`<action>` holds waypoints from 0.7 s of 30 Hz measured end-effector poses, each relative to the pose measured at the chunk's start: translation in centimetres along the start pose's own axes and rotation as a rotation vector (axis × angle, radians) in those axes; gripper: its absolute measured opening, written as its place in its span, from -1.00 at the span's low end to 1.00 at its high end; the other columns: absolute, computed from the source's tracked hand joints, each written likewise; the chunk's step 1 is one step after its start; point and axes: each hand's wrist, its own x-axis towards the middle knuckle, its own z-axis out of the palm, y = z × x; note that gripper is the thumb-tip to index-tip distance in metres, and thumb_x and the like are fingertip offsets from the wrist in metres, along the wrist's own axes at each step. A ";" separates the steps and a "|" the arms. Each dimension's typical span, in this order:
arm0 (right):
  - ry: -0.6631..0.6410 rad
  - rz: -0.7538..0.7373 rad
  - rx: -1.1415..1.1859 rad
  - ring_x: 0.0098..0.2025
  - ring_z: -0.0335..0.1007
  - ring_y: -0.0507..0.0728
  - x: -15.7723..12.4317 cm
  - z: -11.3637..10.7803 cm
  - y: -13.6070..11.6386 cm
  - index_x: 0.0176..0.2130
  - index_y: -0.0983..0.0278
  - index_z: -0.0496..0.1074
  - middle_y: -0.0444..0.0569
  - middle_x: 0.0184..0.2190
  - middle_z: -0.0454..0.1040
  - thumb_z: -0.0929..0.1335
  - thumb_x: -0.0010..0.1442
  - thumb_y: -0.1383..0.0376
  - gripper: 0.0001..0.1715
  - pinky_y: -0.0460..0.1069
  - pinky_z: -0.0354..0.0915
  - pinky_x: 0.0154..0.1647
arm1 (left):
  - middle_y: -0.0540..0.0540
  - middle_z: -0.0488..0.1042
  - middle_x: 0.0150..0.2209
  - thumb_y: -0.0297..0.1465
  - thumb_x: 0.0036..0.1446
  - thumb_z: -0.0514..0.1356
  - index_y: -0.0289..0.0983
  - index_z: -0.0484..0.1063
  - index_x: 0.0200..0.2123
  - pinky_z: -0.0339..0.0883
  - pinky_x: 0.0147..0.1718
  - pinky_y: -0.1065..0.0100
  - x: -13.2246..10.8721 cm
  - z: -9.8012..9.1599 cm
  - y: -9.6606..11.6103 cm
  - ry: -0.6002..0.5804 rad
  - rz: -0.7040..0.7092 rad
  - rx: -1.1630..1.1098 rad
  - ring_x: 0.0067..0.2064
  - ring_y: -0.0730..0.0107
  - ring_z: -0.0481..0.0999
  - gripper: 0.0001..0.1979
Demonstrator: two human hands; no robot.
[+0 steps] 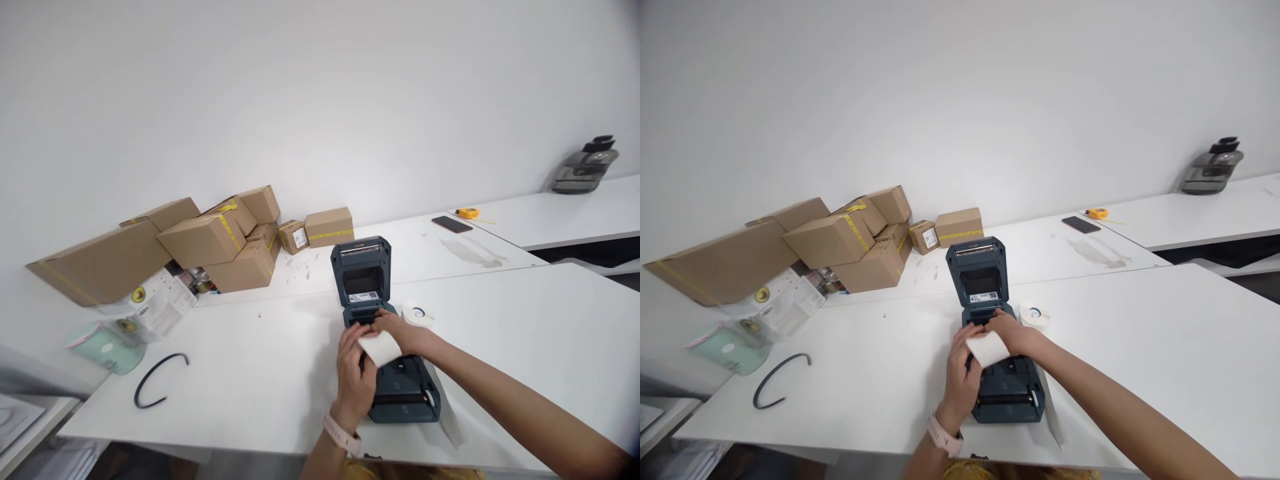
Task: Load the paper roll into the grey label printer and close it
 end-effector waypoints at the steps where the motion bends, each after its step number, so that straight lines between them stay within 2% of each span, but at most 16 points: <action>1: -0.034 -0.004 -0.029 -0.27 0.54 0.26 0.0 -0.2 -0.2 -0.50 0.27 0.56 0.09 -0.46 0.61 0.44 -0.03 0.37 -0.95 0.14 0.18 0.07 | -0.17 0.52 0.11 -0.39 0.28 0.03 -0.17 0.47 0.05 0.01 0.37 -0.04 -1.0 -0.1 0.6 -0.038 0.026 -0.043 0.20 0.13 0.44 -0.66; 3: -0.098 -0.016 -0.084 -0.24 0.55 0.28 -0.1 -0.5 -0.6 -0.45 0.29 0.60 0.11 -0.42 0.64 0.43 -0.04 0.37 -0.92 0.16 0.13 0.12 | -0.15 0.55 0.07 -0.40 0.27 0.04 -0.17 0.40 0.12 0.00 0.38 -0.05 -3.1 -0.4 1.5 -0.100 0.045 -0.079 0.14 0.17 0.50 -0.62; 7: -0.166 -0.034 -0.142 -0.17 0.56 0.28 -0.4 -1.3 -1.1 -0.31 0.31 0.64 0.14 -0.32 0.67 0.42 0.00 0.34 -0.80 0.15 0.09 0.14 | -0.20 0.46 0.19 -0.36 0.27 0.06 -0.19 0.27 0.25 0.04 0.37 -0.05 -6.4 -0.9 2.2 -0.170 0.172 0.029 0.26 0.12 0.40 -0.52; 11: -0.180 -0.034 -0.162 -0.16 0.56 0.26 -0.5 -1.7 -1.3 -0.29 0.29 0.64 0.11 -0.30 0.67 0.42 0.04 0.30 -0.79 0.11 0.10 0.09 | -0.23 0.44 0.22 -0.13 0.21 0.15 -0.23 0.19 0.32 0.14 0.32 -0.11 -7.5 -1.2 2.3 -0.288 0.279 0.120 0.27 0.01 0.40 -0.34; 13: -0.177 -0.028 -0.167 -0.16 0.55 0.26 -0.5 -1.8 -1.3 -0.30 0.28 0.64 0.09 -0.30 0.67 0.42 0.04 0.30 -0.80 0.09 0.11 0.08 | -0.27 0.45 0.21 -0.04 0.14 0.23 -0.26 0.21 0.31 0.27 0.25 -0.11 -7.4 -1.0 2.0 -0.293 0.346 0.173 0.27 -0.06 0.39 -0.25; 14: -0.175 -0.025 -0.168 -0.16 0.55 0.25 -0.5 -1.8 -1.4 -0.30 0.28 0.64 0.08 -0.30 0.67 0.42 0.05 0.30 -0.80 0.08 0.11 0.07 | -0.25 0.49 0.17 -0.08 0.15 0.26 -0.24 0.30 0.25 0.35 0.20 -0.08 -7.4 -0.7 1.8 -0.256 0.375 0.202 0.24 -0.04 0.43 -0.34; 17: -0.170 -0.013 -0.173 -0.16 0.55 0.25 -0.4 -1.7 -1.4 -0.30 0.28 0.64 0.08 -0.31 0.67 0.41 0.07 0.31 -0.80 0.08 0.12 0.05 | -0.06 0.68 -0.14 -0.39 0.25 0.20 -0.14 0.53 -0.12 0.52 0.05 0.11 -7.4 0.3 1.3 -0.090 0.436 0.240 0.02 0.19 0.63 -0.84; 19: -0.167 -0.007 -0.174 -0.17 0.56 0.26 -0.4 -1.6 -1.4 -0.31 0.28 0.65 0.10 -0.32 0.67 0.40 0.08 0.31 -0.80 0.09 0.13 0.05 | 0.00 0.70 -0.30 -0.49 0.25 0.16 -0.15 0.53 -0.27 0.56 -0.02 0.18 -7.7 1.0 1.1 -0.003 0.480 0.230 -0.12 0.28 0.68 -0.84; 21: -0.162 -0.006 -0.170 -0.16 0.56 0.27 -0.4 -1.5 -1.4 -0.32 0.29 0.65 0.11 -0.32 0.67 0.40 0.09 0.31 -0.80 0.09 0.13 0.06 | -0.02 0.70 -0.33 -0.51 0.23 0.16 -0.18 0.52 -0.27 0.58 -0.05 0.18 -7.9 1.5 1.0 0.043 0.523 0.233 -0.16 0.28 0.70 -0.85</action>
